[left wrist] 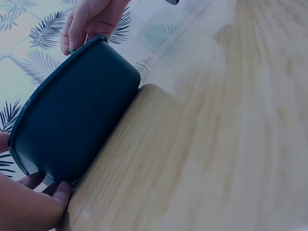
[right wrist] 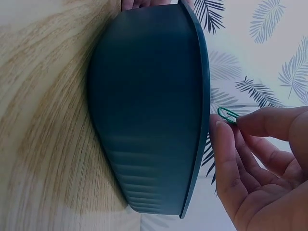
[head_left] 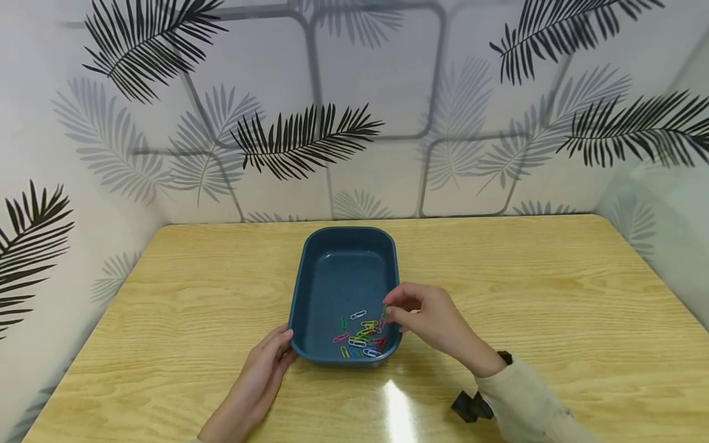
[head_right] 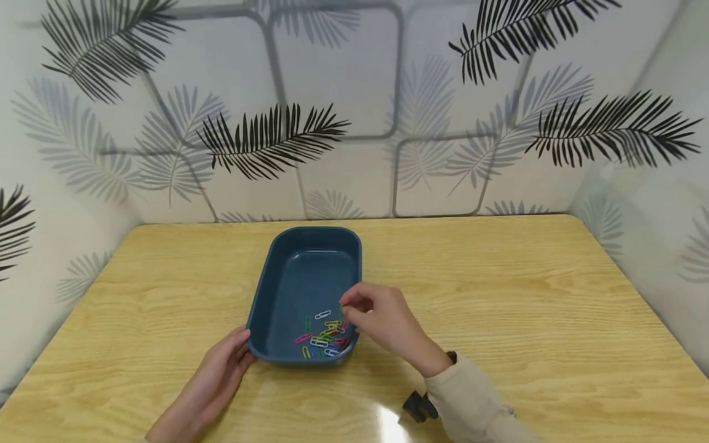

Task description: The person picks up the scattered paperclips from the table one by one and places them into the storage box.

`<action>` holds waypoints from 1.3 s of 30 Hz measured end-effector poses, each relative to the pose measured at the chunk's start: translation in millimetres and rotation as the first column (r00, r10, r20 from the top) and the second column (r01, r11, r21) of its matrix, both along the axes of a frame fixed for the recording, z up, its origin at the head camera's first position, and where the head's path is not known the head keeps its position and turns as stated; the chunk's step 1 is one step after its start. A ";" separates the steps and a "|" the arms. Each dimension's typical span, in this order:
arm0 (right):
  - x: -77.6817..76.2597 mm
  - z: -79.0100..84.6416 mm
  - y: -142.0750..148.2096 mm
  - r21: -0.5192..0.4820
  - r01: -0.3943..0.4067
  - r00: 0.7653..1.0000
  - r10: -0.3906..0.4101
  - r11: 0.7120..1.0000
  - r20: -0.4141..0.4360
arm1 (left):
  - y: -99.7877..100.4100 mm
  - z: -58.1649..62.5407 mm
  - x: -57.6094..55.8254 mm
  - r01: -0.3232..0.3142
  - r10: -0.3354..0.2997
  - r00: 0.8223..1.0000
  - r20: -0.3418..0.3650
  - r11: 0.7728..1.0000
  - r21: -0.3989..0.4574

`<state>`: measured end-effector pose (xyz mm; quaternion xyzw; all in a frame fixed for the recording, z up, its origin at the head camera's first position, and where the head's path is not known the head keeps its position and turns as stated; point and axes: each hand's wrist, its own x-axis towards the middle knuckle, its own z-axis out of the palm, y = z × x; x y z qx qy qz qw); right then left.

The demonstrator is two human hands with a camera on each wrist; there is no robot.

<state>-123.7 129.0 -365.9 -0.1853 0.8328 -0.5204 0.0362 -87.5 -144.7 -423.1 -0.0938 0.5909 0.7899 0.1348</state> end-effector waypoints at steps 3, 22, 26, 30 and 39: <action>-0.6 -0.7 0.2 0.003 -0.001 1.000 0.001 1.000 -0.008 | -0.2 0.2 0.2 -0.002 0.002 1.000 0.002 1.000 -0.001; -4.9 -3.7 -2.1 0.044 -0.006 1.000 0.005 0.999 0.015 | -2.7 -0.1 0.6 -0.002 0.002 1.000 -0.009 1.000 -0.004; -5.1 -4.0 -1.3 0.049 -0.011 1.000 0.010 0.999 0.023 | -1.6 -2.2 -0.1 -0.005 0.005 1.000 -0.014 1.000 -0.013; -4.8 -7.5 4.0 0.026 -0.029 0.999 0.028 0.999 0.035 | 0.4 -4.6 -0.6 -0.005 0.004 1.000 -0.028 1.000 -0.031; 4.7 -23.9 28.4 -0.026 -0.042 0.995 0.044 0.999 0.090 | -2.6 2.3 5.7 0.016 -0.028 0.999 -0.038 0.961 -0.276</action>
